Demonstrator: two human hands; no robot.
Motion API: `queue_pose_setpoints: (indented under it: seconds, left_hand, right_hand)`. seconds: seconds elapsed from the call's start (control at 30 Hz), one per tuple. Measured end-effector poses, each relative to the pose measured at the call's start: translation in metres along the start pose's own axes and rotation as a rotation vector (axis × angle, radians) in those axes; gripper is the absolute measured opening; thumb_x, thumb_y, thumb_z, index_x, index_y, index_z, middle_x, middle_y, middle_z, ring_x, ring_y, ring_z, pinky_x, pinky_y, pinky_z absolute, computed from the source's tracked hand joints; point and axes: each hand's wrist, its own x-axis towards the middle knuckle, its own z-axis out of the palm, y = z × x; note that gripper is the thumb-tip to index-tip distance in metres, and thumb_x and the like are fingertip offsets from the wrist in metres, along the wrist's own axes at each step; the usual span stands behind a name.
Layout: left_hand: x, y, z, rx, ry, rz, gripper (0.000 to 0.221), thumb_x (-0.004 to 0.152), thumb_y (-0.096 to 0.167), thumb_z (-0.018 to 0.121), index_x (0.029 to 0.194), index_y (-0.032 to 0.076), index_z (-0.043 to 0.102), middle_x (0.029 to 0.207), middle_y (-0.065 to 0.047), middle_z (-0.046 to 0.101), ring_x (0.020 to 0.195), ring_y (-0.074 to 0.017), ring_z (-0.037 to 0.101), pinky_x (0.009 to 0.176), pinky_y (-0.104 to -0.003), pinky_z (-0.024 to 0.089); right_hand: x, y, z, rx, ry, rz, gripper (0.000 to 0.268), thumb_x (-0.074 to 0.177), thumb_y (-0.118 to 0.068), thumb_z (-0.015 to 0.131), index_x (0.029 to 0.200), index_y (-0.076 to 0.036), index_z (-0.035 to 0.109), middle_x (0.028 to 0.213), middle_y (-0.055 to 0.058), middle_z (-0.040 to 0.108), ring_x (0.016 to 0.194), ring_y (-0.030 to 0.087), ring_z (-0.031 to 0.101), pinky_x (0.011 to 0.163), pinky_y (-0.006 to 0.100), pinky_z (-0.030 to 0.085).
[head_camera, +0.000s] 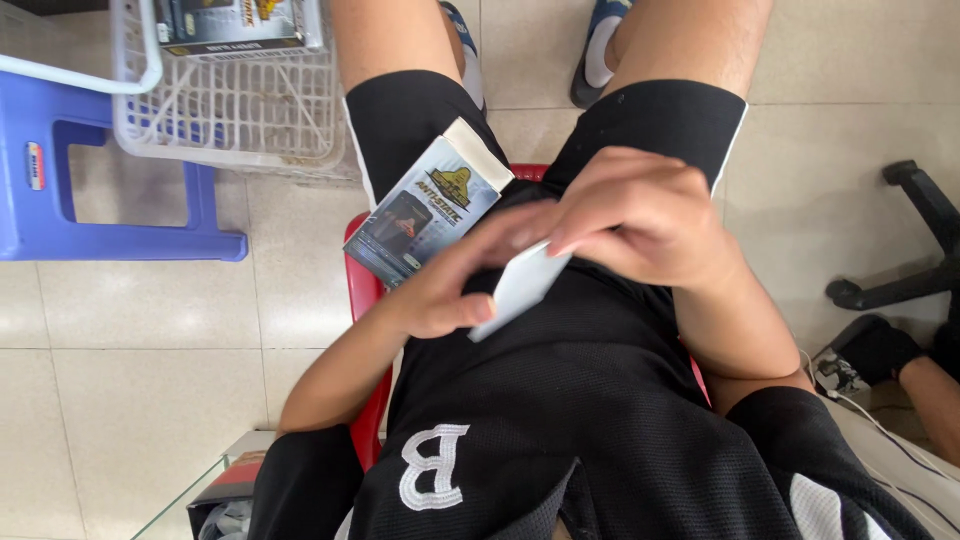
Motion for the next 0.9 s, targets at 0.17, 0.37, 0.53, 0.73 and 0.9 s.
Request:
queue_pose_setpoints:
  seconds: [0.17, 0.37, 0.53, 0.73, 0.9]
  left_hand:
    - [-0.012, -0.013, 0.023, -0.795, -0.327, -0.170, 0.099, 0.093, 0.079, 0.055, 0.146, -0.003, 0.046, 0.133, -0.017, 0.058, 0.125, -0.0244, 0.060, 0.108, -0.038, 0.051]
    - [-0.018, -0.016, 0.018, -0.745, -0.285, -0.224, 0.100, 0.088, 0.083, 0.056, 0.138, -0.003, 0.044, 0.122, -0.013, 0.057, 0.114, -0.0224, 0.063, 0.101, -0.037, 0.054]
    - [-0.014, -0.014, 0.014, -0.789, -0.232, -0.216, 0.093, 0.092, 0.081, 0.055, 0.129, -0.005, 0.052, 0.113, -0.012, 0.060, 0.104, -0.0189, 0.062, 0.093, -0.034, 0.052]
    - [-0.016, -0.026, 0.009, -0.711, -0.195, -0.197, 0.093, 0.091, 0.079, 0.057, 0.132, -0.004, 0.052, 0.116, -0.011, 0.060, 0.107, -0.0191, 0.061, 0.096, -0.033, 0.051]
    - [-0.008, -0.016, 0.000, -0.595, -0.259, -0.093, 0.098, 0.091, 0.081, 0.057, 0.140, -0.004, 0.049, 0.117, -0.009, 0.056, 0.103, -0.0168, 0.059, 0.094, -0.031, 0.051]
  right_hand:
    - [0.051, -0.034, 0.016, -0.116, -0.169, 0.000, 0.013, 0.087, -0.005, 0.078, 0.091, -0.005, 0.066, 0.097, 0.008, 0.079, 0.083, 0.022, 0.074, 0.073, 0.035, 0.056]
    - [0.028, -0.030, 0.023, -0.124, -0.071, 0.110, 0.019, 0.089, -0.009, 0.082, 0.096, -0.004, 0.065, 0.108, 0.007, 0.075, 0.095, 0.022, 0.076, 0.081, 0.030, 0.061]
    - [0.027, -0.028, 0.020, -0.240, -0.032, 0.008, 0.016, 0.089, -0.008, 0.084, 0.097, -0.005, 0.070, 0.115, 0.009, 0.074, 0.094, 0.021, 0.074, 0.081, 0.030, 0.059]
    - [0.043, -0.043, 0.007, -0.181, -0.124, -0.012, 0.017, 0.082, -0.013, 0.081, 0.087, -0.004, 0.068, 0.119, 0.017, 0.068, 0.101, 0.029, 0.067, 0.081, 0.038, 0.052]
    - [0.031, -0.034, 0.005, -0.154, -0.164, -0.048, 0.015, 0.082, -0.012, 0.080, 0.087, -0.005, 0.068, 0.119, 0.016, 0.068, 0.106, 0.030, 0.066, 0.085, 0.039, 0.053]
